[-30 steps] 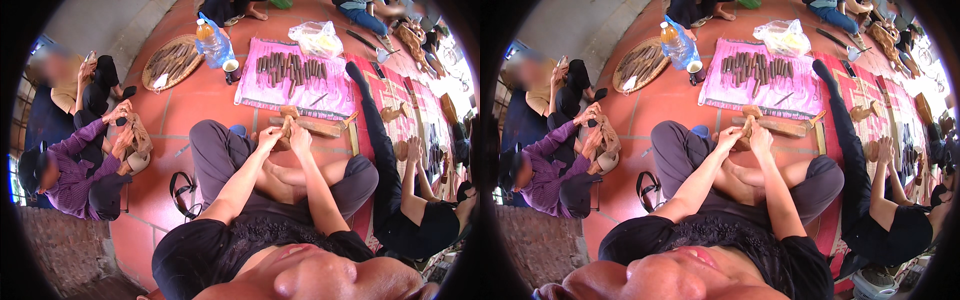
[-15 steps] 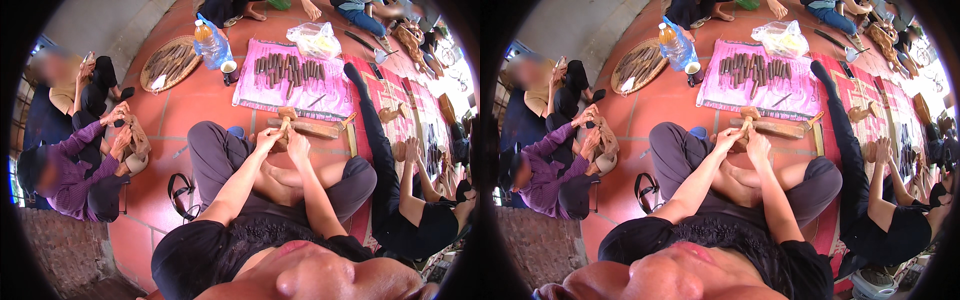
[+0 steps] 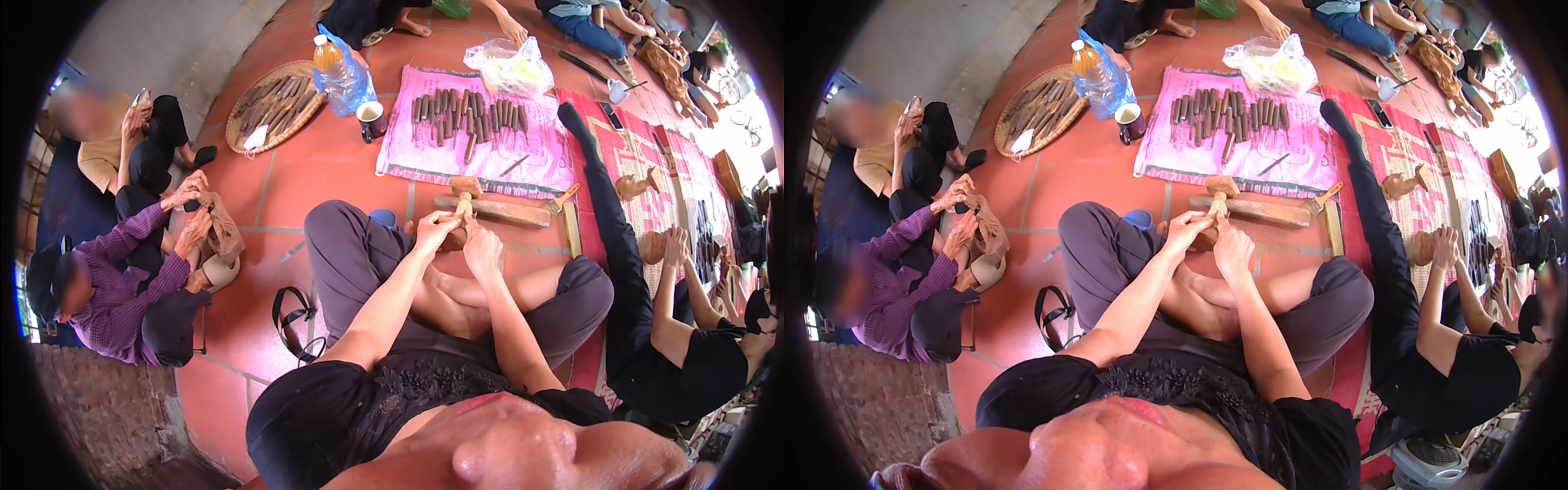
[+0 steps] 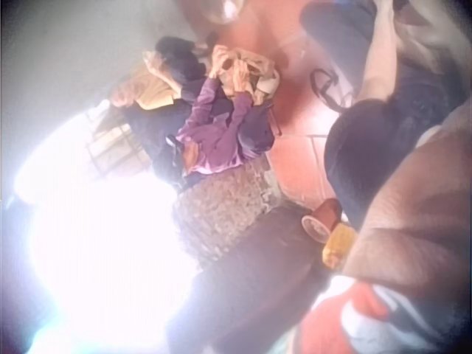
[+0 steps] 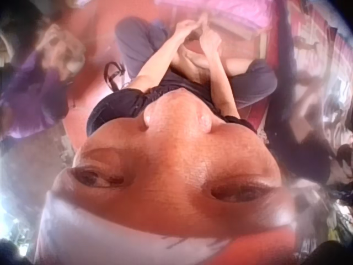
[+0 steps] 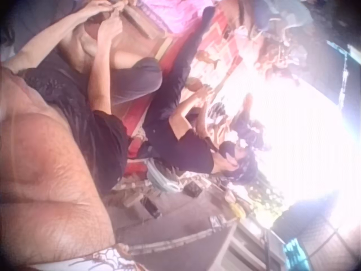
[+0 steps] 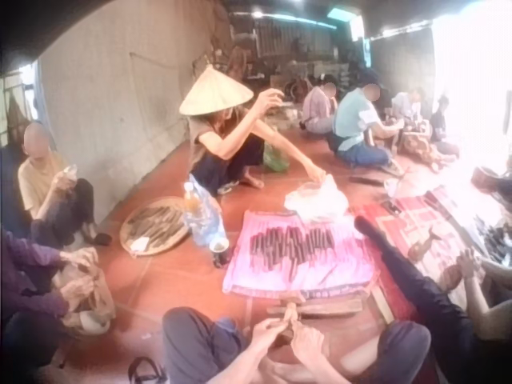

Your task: The person sits on the floor and uses a small knife to carve a piece of wood held in their hands. They repeatedly rotate the wood and shave off small pieces to shape it. Other people are sitting nearby performing similar tasks.

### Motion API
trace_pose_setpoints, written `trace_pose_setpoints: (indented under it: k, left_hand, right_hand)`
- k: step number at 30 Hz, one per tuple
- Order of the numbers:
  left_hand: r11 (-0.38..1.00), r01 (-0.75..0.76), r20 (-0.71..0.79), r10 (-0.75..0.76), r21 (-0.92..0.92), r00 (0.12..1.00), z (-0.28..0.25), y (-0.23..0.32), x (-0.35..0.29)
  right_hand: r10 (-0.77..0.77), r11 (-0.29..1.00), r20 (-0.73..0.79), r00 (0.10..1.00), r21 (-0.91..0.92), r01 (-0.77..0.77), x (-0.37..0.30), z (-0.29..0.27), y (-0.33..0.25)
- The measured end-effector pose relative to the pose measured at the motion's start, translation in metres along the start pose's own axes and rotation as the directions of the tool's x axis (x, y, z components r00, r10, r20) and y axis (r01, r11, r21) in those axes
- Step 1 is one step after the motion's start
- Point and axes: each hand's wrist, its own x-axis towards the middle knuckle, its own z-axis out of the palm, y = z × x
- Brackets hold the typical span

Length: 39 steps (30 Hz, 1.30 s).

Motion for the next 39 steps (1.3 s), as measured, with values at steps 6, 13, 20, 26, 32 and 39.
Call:
trace_pose_setpoints:
  k: [6, 13, 20, 26, 32, 39]
  left_hand:
    - [0.998, 0.044, 0.004, -0.044, 0.044, 0.999, 0.006, 0.011, 0.002]
    - [0.996, 0.008, 0.001, -0.008, -0.089, 1.000, 0.004, 0.016, -0.011]
    - [0.998, 0.021, -0.016, -0.022, -0.060, 1.000, 0.008, 0.017, -0.005]
    - [0.998, 0.032, -0.028, -0.033, -0.062, 0.999, -0.001, 0.008, -0.006]
    - [0.998, 0.042, 0.006, -0.043, 0.046, 0.999, 0.006, 0.021, -0.006]
    - [1.000, 0.021, 0.017, -0.021, 0.004, 1.000, 0.001, 0.012, -0.001]
  right_hand:
    - [0.002, 1.000, -0.080, 0.997, 0.023, -0.001, 0.048, 0.013, 0.020]
    - [0.101, 0.994, 0.062, 0.993, -0.051, -0.098, -0.008, 0.001, 0.006]
    - [0.119, 0.982, -0.069, 0.990, 0.153, -0.108, 0.046, 0.019, 0.028]
    - [0.124, 0.992, 0.083, 0.989, 0.024, -0.127, -0.008, -0.005, -0.002]
    - [0.054, 0.995, -0.076, 0.996, 0.090, -0.047, 0.044, 0.013, 0.017]
    - [-0.023, 0.999, -0.032, 0.999, -0.037, 0.022, -0.003, 0.003, 0.000]
